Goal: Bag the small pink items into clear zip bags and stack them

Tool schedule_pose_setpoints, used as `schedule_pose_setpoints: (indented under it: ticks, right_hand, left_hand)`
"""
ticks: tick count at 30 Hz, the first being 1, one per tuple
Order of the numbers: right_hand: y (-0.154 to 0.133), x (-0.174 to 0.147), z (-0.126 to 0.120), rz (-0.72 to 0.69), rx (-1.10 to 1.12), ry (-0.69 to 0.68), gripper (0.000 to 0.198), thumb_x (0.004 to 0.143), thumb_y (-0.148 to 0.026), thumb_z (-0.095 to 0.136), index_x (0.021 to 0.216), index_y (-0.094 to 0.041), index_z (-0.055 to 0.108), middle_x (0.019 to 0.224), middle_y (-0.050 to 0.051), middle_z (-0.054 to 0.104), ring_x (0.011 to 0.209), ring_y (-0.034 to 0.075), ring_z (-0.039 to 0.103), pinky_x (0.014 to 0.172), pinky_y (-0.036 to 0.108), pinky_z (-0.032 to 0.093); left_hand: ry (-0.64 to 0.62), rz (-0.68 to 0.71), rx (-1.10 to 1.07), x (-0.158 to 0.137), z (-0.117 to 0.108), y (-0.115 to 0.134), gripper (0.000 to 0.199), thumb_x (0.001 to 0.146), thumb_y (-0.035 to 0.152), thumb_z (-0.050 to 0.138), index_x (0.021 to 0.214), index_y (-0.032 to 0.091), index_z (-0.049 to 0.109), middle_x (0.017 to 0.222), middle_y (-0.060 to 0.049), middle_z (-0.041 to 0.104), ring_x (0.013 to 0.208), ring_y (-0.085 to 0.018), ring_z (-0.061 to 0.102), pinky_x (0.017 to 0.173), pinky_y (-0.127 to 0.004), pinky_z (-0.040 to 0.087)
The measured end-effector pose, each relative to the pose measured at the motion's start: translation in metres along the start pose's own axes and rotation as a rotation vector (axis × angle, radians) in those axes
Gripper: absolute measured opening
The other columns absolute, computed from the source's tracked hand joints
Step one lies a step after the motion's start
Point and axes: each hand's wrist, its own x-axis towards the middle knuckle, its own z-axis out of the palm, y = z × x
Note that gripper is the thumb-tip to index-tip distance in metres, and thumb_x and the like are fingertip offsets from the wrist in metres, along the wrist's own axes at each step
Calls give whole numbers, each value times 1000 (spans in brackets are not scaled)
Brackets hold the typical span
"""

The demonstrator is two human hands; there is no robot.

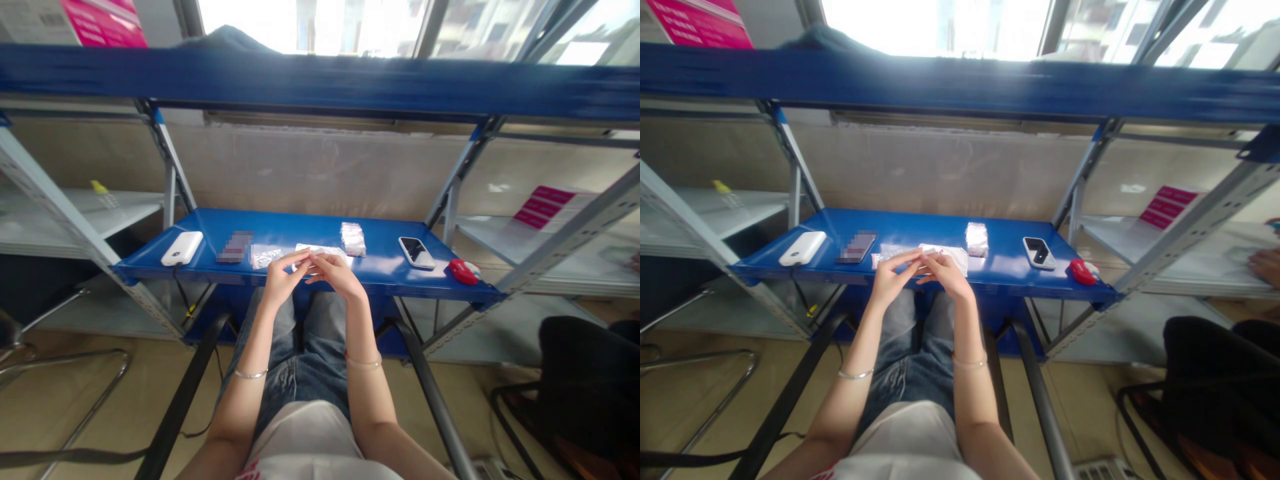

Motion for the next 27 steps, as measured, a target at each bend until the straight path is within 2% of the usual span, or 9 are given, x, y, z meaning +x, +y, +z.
schedule_pose_setpoints:
  ticks: [4, 9, 13, 16, 21, 27]
  right_hand:
    - [0, -1, -2, -53, -11, 39, 30, 70, -49, 70, 77, -19, 69, 76, 3, 71, 74, 19, 68, 63, 27, 55]
    - [0, 0, -3, -89, -52, 103, 31, 70, -48, 70, 77, -17, 68, 70, 2, 68, 65, 14, 65, 60, 24, 53]
    - [-3, -2, 0, -125, -129, 162, 34, 69, -50, 70, 68, -16, 65, 61, 1, 64, 58, 11, 61, 57, 21, 50]
    - [-5, -2, 1, -143, -170, 156, 37, 69, -52, 69, 64, -16, 62, 58, 0, 62, 54, 10, 59, 57, 22, 49]
    - [0, 2, 5, -202, -244, 150, 38, 73, -54, 64, 69, -17, 59, 59, -1, 60, 53, 11, 57, 54, 23, 48]
    - [7, 5, 14, -290, -381, 216, 36, 81, -51, 55, 69, -17, 56, 62, 0, 58, 59, 13, 59, 57, 25, 49]
  left_hand:
    - [-19, -46, -18, 0, 0, 2, 27, 78, 34, 65, 99, 19, 72, 106, -7, 71, 103, -23, 65, 94, -37, 51]
    - [20, -88, -5, 1, 1, -2, 25, 77, 36, 66, 92, 17, 73, 97, -6, 74, 95, -24, 67, 88, -35, 52]
    - [-4, -81, 29, 2, -1, -1, 20, 78, 34, 64, 82, 17, 72, 86, -5, 74, 85, -21, 68, 80, -31, 52]
    - [-18, -51, 59, 2, 0, 2, 19, 81, 32, 59, 75, 16, 67, 78, -3, 72, 79, -18, 67, 75, -28, 51]
    - [92, 21, 200, 0, 8, 1, 16, 85, 29, 53, 76, 18, 60, 75, -2, 68, 75, -15, 65, 71, -25, 48]
    - [211, 70, 338, -1, 14, -10, 15, 87, 30, 49, 78, 20, 56, 72, -2, 66, 70, -15, 62, 68, -25, 46]
